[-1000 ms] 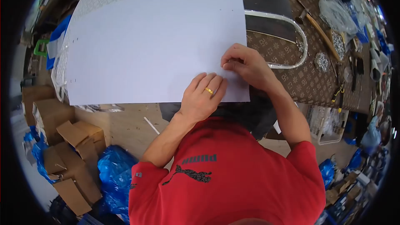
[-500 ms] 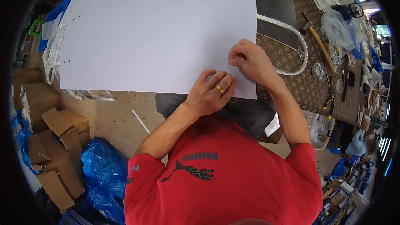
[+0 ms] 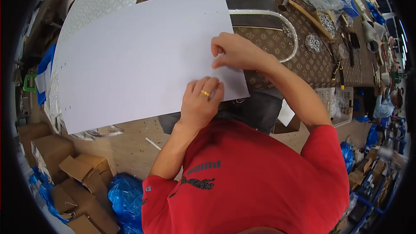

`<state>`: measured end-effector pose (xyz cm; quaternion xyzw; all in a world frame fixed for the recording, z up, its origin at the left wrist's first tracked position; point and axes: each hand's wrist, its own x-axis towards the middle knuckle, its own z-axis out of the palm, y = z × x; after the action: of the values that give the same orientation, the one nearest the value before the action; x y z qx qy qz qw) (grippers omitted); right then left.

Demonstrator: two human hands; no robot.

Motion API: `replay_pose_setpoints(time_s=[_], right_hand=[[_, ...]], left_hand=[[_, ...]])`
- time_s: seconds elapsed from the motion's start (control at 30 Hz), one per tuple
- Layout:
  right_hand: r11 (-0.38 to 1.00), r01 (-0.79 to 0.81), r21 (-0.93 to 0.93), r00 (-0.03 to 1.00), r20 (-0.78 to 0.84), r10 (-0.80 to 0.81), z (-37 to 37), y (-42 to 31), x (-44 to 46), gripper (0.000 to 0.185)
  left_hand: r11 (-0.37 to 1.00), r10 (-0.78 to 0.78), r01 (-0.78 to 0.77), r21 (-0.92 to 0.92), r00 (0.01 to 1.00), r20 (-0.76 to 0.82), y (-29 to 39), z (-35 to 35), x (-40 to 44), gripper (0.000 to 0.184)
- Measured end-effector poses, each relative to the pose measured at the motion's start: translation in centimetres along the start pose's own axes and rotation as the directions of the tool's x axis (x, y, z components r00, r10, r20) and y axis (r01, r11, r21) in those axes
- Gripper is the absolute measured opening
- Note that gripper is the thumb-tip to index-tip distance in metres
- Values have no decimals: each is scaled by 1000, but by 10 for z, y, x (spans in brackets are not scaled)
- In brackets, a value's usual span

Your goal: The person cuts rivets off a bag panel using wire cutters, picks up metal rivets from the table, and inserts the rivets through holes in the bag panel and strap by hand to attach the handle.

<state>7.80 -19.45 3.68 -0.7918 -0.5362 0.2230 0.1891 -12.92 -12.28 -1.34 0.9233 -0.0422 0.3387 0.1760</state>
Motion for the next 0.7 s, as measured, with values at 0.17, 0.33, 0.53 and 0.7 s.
replay_pose_setpoints(time_s=[0.17,0.33,0.53,0.7], right_hand=[[886,-93,454,939,-255,229,-55,44,-57,16],[843,-476,252,463,-743,484,-108,136,-163,15],[737,-675,16,565,-632,531,-112,200,-188,20],[715,-689,-121,562,-711,422,-90,237,-162,16]], left_hand=[[980,-200,199,28,955,220,4,-4,12,43],[971,-215,237,-12,898,383,0,-16,31,56],[929,-223,308,-204,907,357,-3,-36,41,61],[926,-208,316,-205,883,420,2,-32,40,60]])
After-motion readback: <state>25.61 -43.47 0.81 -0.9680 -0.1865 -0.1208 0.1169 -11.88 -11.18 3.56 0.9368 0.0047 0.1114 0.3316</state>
